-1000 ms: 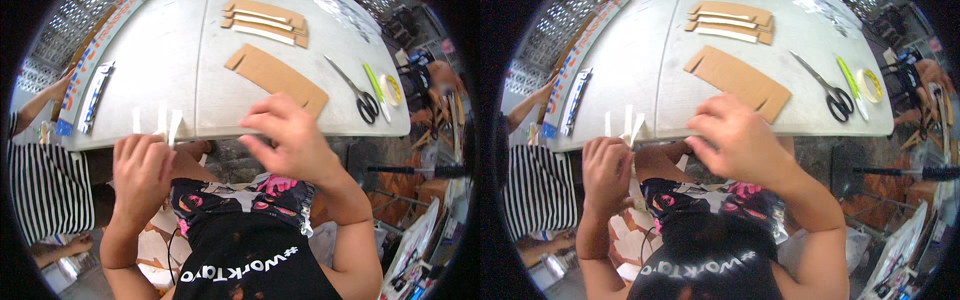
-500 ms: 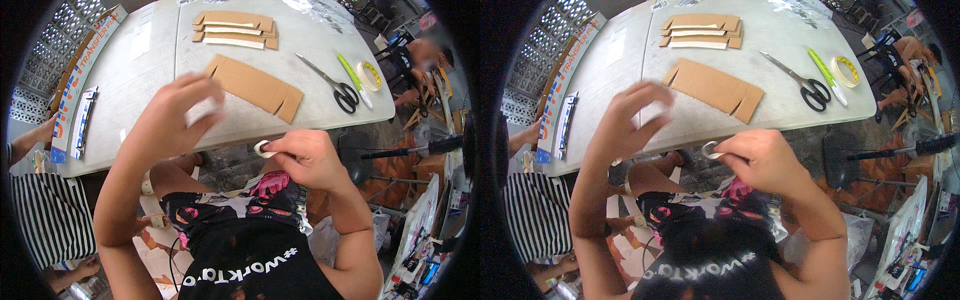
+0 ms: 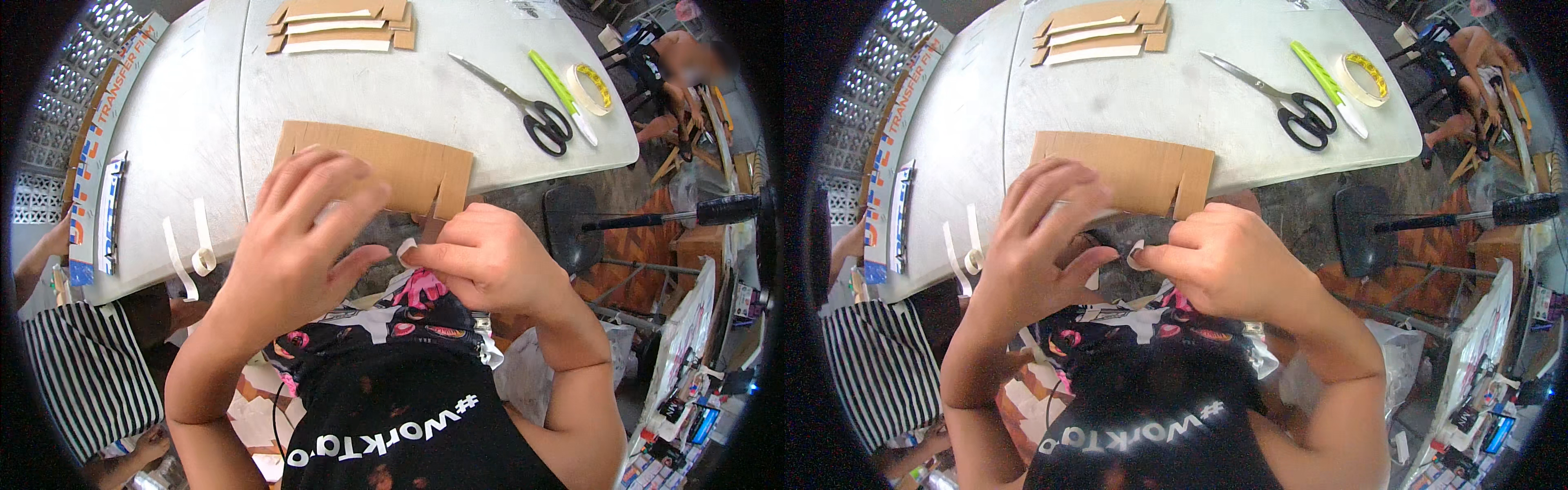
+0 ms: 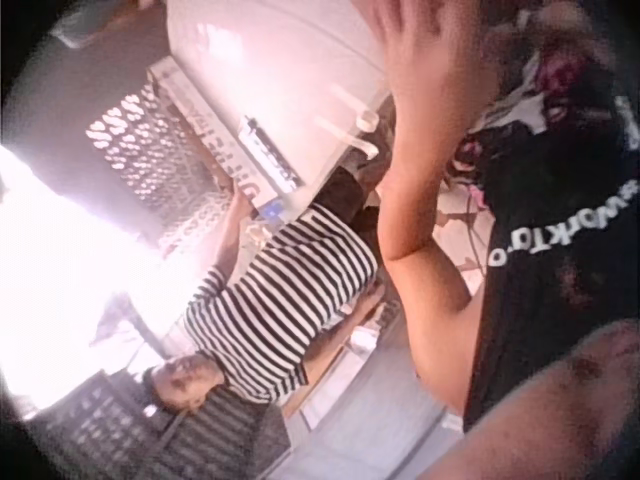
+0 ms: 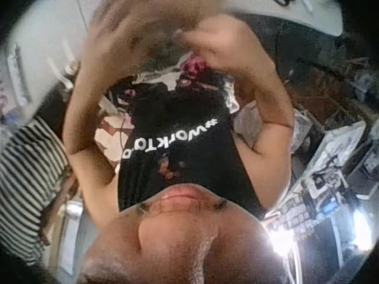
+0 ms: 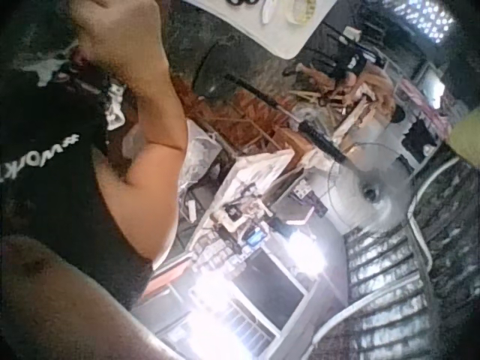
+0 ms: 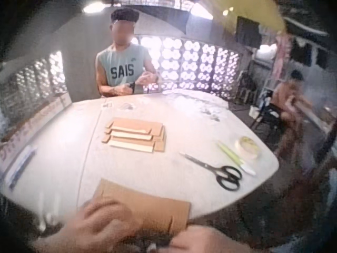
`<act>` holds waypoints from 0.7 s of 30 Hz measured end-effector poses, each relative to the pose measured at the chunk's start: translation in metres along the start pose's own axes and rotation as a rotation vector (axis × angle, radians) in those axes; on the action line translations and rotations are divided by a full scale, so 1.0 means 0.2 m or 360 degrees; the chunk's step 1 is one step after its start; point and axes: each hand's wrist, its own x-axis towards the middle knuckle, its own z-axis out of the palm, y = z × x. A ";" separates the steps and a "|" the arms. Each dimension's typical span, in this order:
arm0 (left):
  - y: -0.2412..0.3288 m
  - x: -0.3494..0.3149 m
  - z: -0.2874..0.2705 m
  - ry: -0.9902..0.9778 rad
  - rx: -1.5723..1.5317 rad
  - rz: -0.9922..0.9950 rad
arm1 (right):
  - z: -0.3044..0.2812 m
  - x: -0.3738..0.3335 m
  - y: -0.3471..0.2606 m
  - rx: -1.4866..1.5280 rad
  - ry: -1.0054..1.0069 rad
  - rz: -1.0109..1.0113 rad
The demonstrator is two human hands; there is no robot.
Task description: The person cuts strips of masking tape with scissors and applies them to small cardboard pieces on a white table. They fold the cardboard tabs over the tape to secure them, repeating the process for multiple pieces.
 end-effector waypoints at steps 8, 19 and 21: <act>-0.11 0.05 0.26 0.0337 0.0351 0.0378 | 0.02 0.09 0.12 -0.0165 0.0577 -0.0021; 0.10 -0.25 0.20 -0.0737 -0.0436 0.0316 | 0.00 0.13 0.22 0.0045 0.0439 0.0060; 0.07 -0.19 0.17 -0.0207 -0.0129 0.0232 | -0.03 0.13 0.22 0.0140 0.0398 0.0127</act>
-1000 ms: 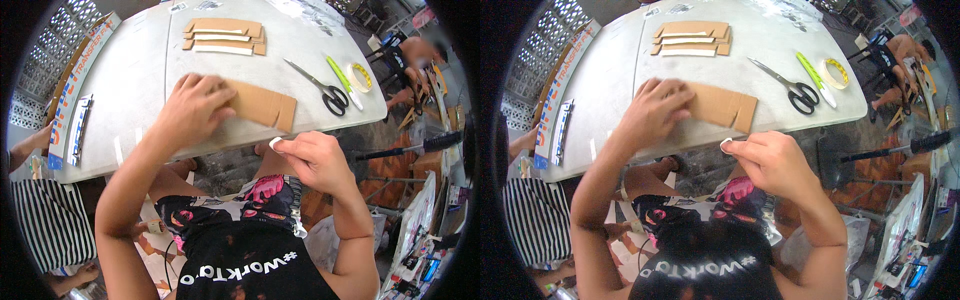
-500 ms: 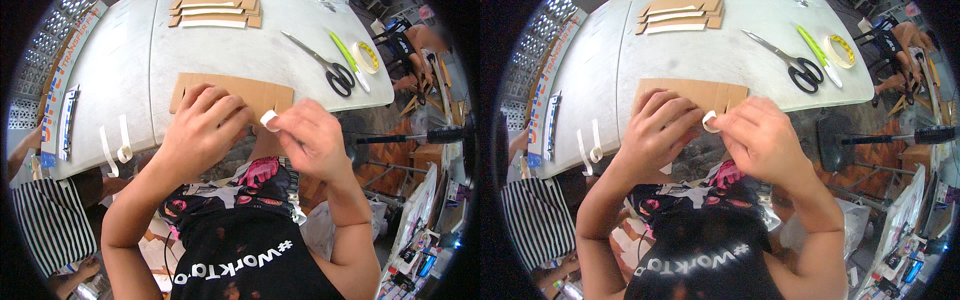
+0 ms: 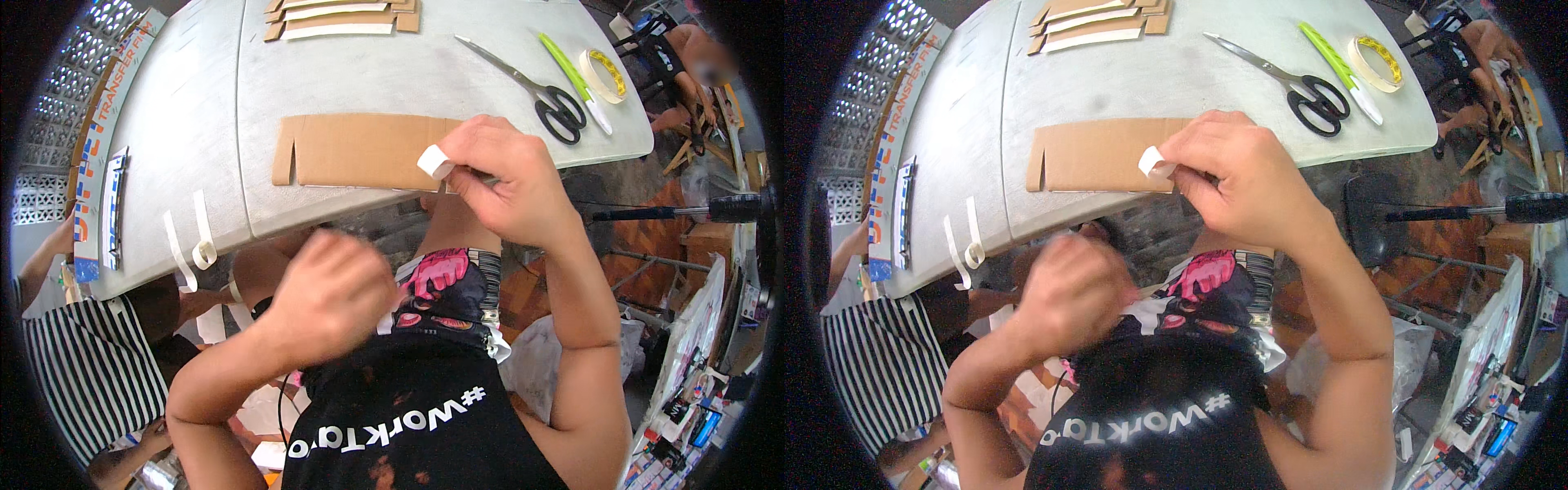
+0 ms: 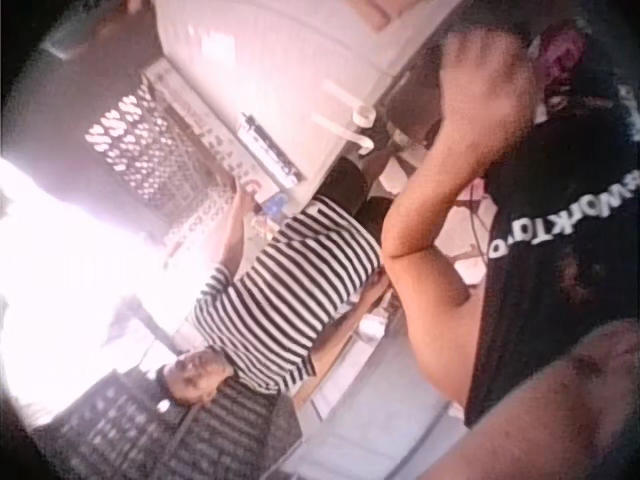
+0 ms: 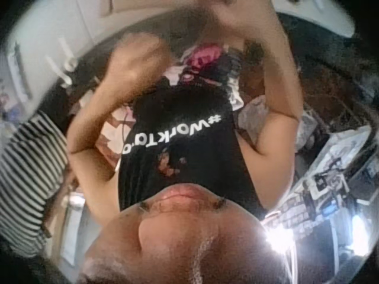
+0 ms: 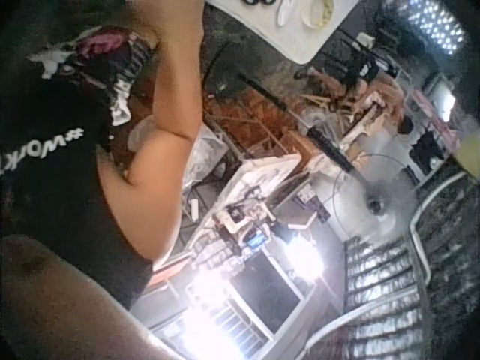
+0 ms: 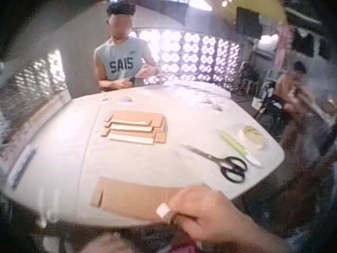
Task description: The person cuts strips of masking tape with scissors and applies them to small cardboard pieces on a white table. They fold the cardboard tabs over the tape to secure them, repeating the process for multiple pieces.
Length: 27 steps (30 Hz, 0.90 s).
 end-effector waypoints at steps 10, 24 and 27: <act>-0.17 0.22 0.03 0.0317 0.0717 0.0225 | -0.02 0.02 0.00 0.0021 -0.0040 0.0101; -0.05 0.17 -0.19 0.0174 0.0005 -0.0110 | 0.03 -0.02 -0.18 -0.0144 -0.0248 -0.0345; -0.20 0.16 -0.20 0.0057 0.0177 -0.0128 | -0.01 -0.02 -0.16 0.0112 -0.0181 -0.0106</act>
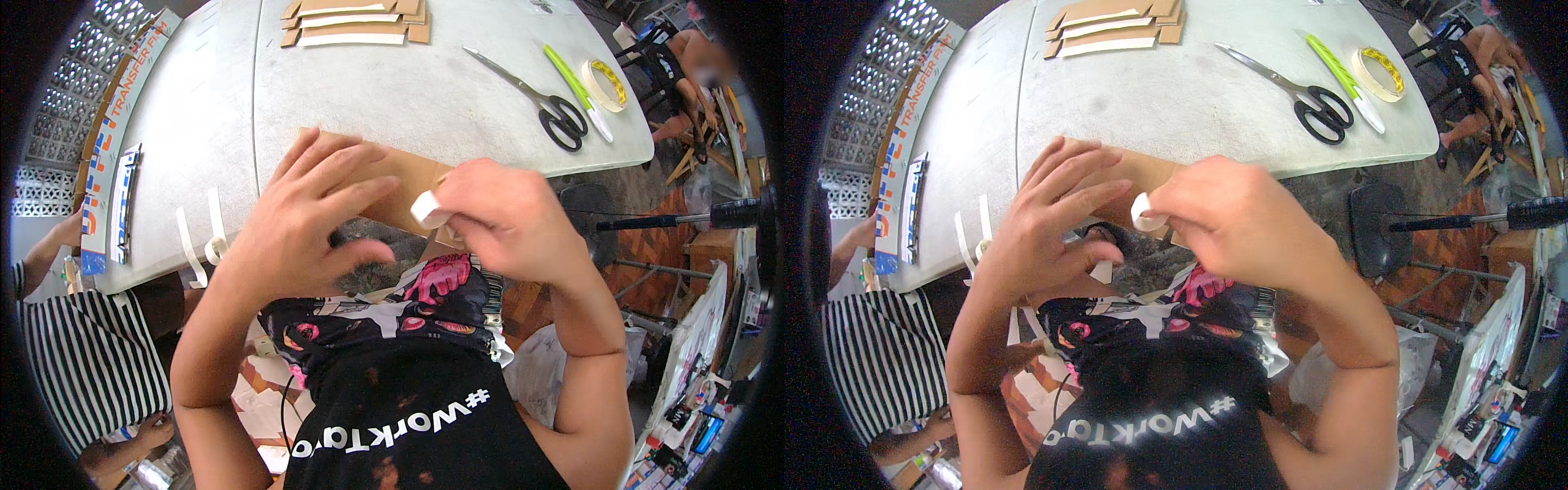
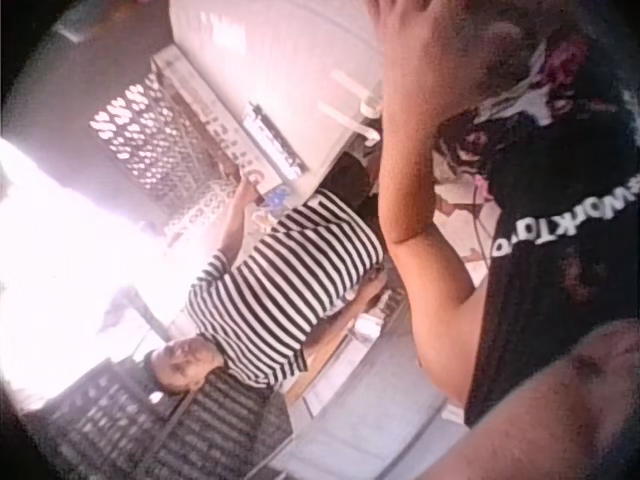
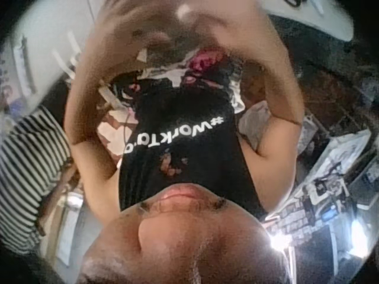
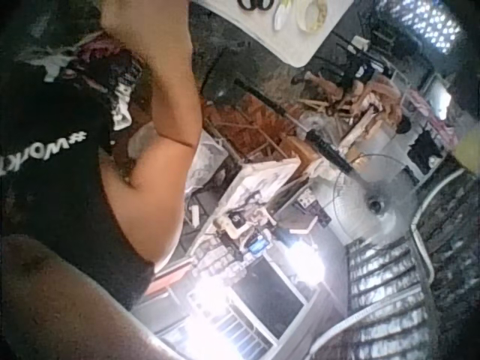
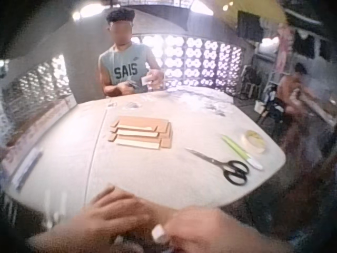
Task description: The person cuts strips of masking tape with scissors and applies them to small cardboard pieces on a white table. They fold the cardboard tabs over the tape to secure them, repeating the process for multiple pieces.
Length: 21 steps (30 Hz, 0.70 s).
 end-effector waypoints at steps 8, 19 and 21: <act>0.06 0.00 0.11 0.0059 0.0221 -0.0238 | -0.20 -0.13 -0.08 0.0055 0.0126 0.0384; 0.30 -0.09 0.02 0.0138 -0.0697 -0.0333 | 0.03 -0.09 -0.14 0.0059 -0.0403 0.0051; 0.27 -0.08 -0.03 0.0035 -0.0914 -0.0543 | 0.02 -0.07 -0.13 0.0166 -0.0309 0.0195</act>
